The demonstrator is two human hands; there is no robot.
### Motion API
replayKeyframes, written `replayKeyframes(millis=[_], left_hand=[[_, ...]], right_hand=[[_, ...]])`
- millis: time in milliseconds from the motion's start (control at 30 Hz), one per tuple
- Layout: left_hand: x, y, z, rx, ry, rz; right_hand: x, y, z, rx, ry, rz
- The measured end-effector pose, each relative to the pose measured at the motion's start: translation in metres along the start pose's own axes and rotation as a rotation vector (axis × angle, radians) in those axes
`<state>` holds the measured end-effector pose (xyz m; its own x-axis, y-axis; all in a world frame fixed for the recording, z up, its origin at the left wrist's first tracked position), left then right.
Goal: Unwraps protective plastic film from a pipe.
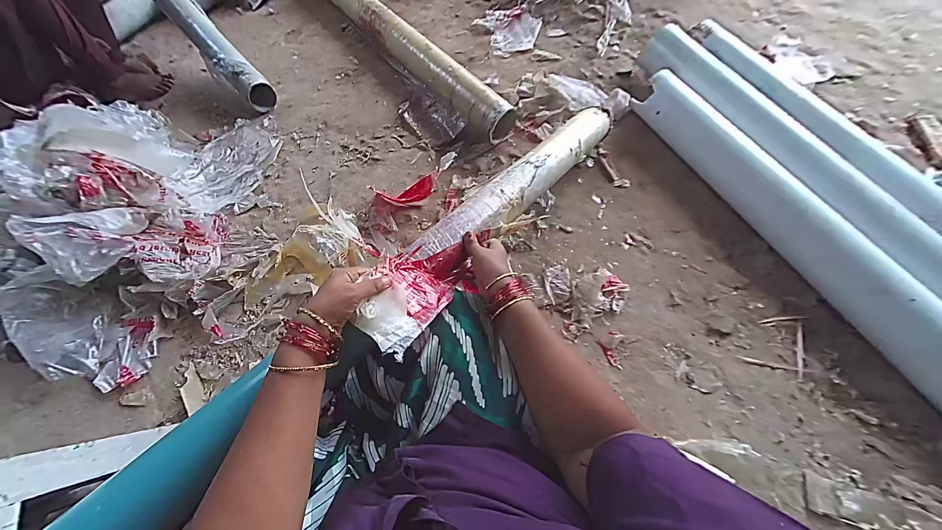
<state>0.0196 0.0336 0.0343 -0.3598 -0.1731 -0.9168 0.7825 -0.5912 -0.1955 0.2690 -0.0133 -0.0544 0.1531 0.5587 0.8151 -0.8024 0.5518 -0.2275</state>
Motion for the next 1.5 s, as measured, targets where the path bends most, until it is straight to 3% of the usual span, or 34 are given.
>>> replayKeyframes(millis=[67,167,233,300,333,400,533,667,800,967,1033,1133,1233,1300,1400,1500], left_hand=[[-0.008,0.004,0.006,-0.007,-0.032,0.016],[-0.018,0.008,0.008,-0.036,-0.053,0.022],[-0.019,0.007,0.009,-0.032,-0.036,0.0],[-0.018,0.005,0.01,-0.034,-0.029,0.004],[-0.019,0.005,0.01,-0.031,-0.021,-0.001],[-0.022,0.005,0.013,-0.043,-0.028,-0.02],[-0.024,0.004,0.014,-0.055,-0.043,-0.024],[-0.022,0.006,0.015,-0.026,-0.045,0.059],[-0.021,0.009,0.014,0.029,-0.063,0.033],[-0.018,0.01,0.012,0.053,-0.096,-0.079],[-0.013,0.007,0.005,0.02,-0.095,-0.087],[-0.015,-0.011,0.013,-0.263,0.047,-0.281],[-0.048,0.004,0.055,-0.58,0.517,-0.744],[-0.066,0.036,0.073,-0.472,0.799,-0.908],[-0.061,0.081,0.072,-0.225,0.888,-1.093],[-0.046,0.088,0.063,-0.288,1.018,-1.154]], right_hand=[[0.015,-0.009,0.017,0.013,-0.027,0.28],[0.052,-0.017,0.059,-0.071,-0.311,0.712],[0.069,-0.01,0.088,-0.08,-0.639,0.686],[0.073,0.01,0.113,0.093,-0.909,0.506],[0.073,0.02,0.125,0.218,-0.946,0.469],[0.066,0.037,0.139,0.341,-0.953,0.471],[0.058,0.04,0.148,0.139,-0.927,0.405],[0.064,0.026,0.151,-0.132,-1.014,0.424],[0.074,0.006,0.12,-0.045,-0.789,0.269],[0.08,-0.002,0.092,-0.047,-0.729,0.299],[0.076,-0.004,0.066,0.039,-0.521,0.279],[0.07,0.003,0.058,0.193,-0.492,0.274],[0.074,0.008,0.079,0.239,-0.58,0.401],[0.072,0.011,0.091,0.226,-0.618,0.421],[0.074,0.017,0.1,0.167,-0.689,0.446],[0.076,0.013,0.111,0.062,-0.741,0.497]])
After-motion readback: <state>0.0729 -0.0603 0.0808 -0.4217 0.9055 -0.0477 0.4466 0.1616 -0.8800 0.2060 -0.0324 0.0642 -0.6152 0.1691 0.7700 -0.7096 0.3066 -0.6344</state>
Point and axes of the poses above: each hand's wrist, its own z-axis away from the middle knuckle, its own y-axis out of the palm, x = y × z, the point moved 7 cm from there along -z, towards the middle knuckle, and after that the axes turned 1 degree about y, right-handed, at the moved point
